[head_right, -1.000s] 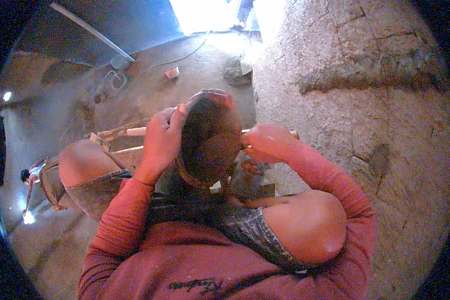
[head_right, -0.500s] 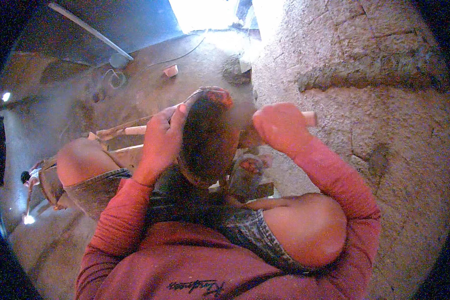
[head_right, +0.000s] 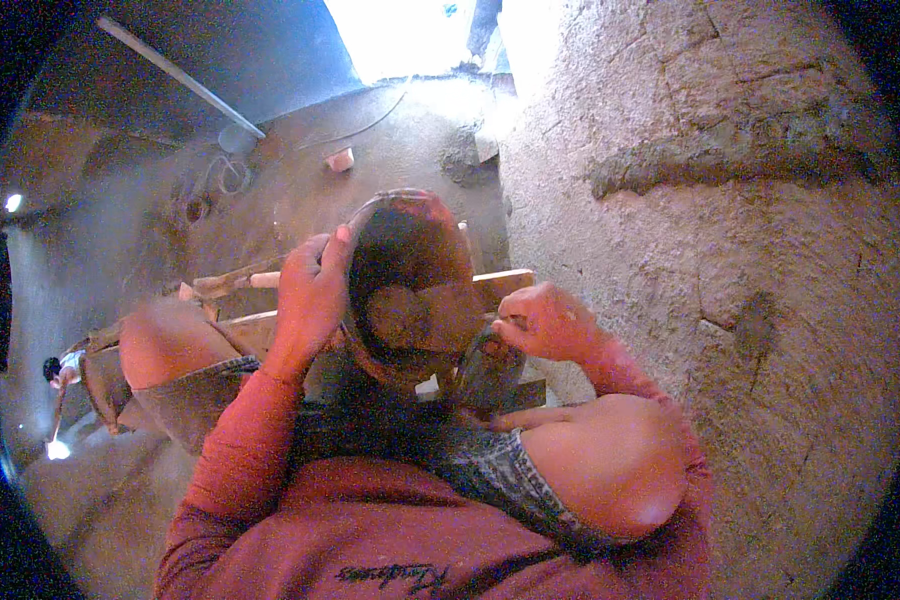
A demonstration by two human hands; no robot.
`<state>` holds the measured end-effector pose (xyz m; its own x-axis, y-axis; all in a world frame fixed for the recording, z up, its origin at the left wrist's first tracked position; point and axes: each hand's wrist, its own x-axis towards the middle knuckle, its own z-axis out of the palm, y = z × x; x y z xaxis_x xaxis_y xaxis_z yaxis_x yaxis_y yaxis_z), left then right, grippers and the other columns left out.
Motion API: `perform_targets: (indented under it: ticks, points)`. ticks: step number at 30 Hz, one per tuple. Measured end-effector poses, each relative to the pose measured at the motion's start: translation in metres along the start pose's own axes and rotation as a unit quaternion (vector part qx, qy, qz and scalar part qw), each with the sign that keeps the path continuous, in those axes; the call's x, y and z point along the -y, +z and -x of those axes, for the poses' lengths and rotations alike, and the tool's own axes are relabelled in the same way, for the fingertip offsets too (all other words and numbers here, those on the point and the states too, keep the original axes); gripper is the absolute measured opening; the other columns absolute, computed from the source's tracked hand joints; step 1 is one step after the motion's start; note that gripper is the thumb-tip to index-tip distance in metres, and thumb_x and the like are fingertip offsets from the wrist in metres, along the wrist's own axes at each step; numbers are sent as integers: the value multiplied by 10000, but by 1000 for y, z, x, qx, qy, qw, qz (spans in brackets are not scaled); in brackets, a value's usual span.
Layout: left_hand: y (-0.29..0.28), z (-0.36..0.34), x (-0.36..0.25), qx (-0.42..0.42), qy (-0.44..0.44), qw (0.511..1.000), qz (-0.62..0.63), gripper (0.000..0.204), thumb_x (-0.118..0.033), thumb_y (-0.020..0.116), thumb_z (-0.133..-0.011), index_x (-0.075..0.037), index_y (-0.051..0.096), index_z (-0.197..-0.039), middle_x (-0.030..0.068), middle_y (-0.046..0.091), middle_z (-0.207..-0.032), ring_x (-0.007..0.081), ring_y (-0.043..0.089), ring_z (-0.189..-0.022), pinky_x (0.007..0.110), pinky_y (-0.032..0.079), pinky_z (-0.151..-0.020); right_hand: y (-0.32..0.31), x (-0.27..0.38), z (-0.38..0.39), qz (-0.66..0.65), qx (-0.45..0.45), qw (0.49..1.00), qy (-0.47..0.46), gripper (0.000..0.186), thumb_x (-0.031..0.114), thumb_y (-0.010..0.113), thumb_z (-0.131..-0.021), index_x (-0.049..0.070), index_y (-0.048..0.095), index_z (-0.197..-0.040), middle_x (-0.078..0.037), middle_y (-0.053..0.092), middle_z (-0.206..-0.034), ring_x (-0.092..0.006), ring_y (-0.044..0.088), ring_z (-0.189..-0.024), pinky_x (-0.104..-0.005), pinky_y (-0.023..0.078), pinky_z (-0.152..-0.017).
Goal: The person applies plaster to a rough wall using a trowel, taking the material from a small hand-held bucket and smoothing it onto the surface.
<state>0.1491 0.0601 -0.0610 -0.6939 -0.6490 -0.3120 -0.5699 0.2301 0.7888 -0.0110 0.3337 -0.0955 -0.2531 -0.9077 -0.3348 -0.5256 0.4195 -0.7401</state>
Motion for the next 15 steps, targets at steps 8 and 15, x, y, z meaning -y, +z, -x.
perform_targets:
  ticks: [8, 15]
  points:
    - [0, 0, -6, -11, -5, 1000, -22, 483, -382, 509, -1053, 68, 683, -1032, 276, 667, -869, 360, 650, -817, 445, 487, -781, 5, -7, 5, 58, -109, 992, -8, 221, 195, 713, -868, 24, 628, -758, -167, 609, -702, -371, 628, -682, -455, 477, -607]
    - [0, 1, 6, -33, 14, 999, -4, 488, -383, 547, -1055, 76, 707, -1096, 173, 737, -980, 256, 657, -911, 390, 494, -868, -32, -16, 15, 56, -137, 987, 58, 232, 256, 696, -871, 34, 660, -816, -196, 646, -769, -411, 650, -754, -487, 503, -660]
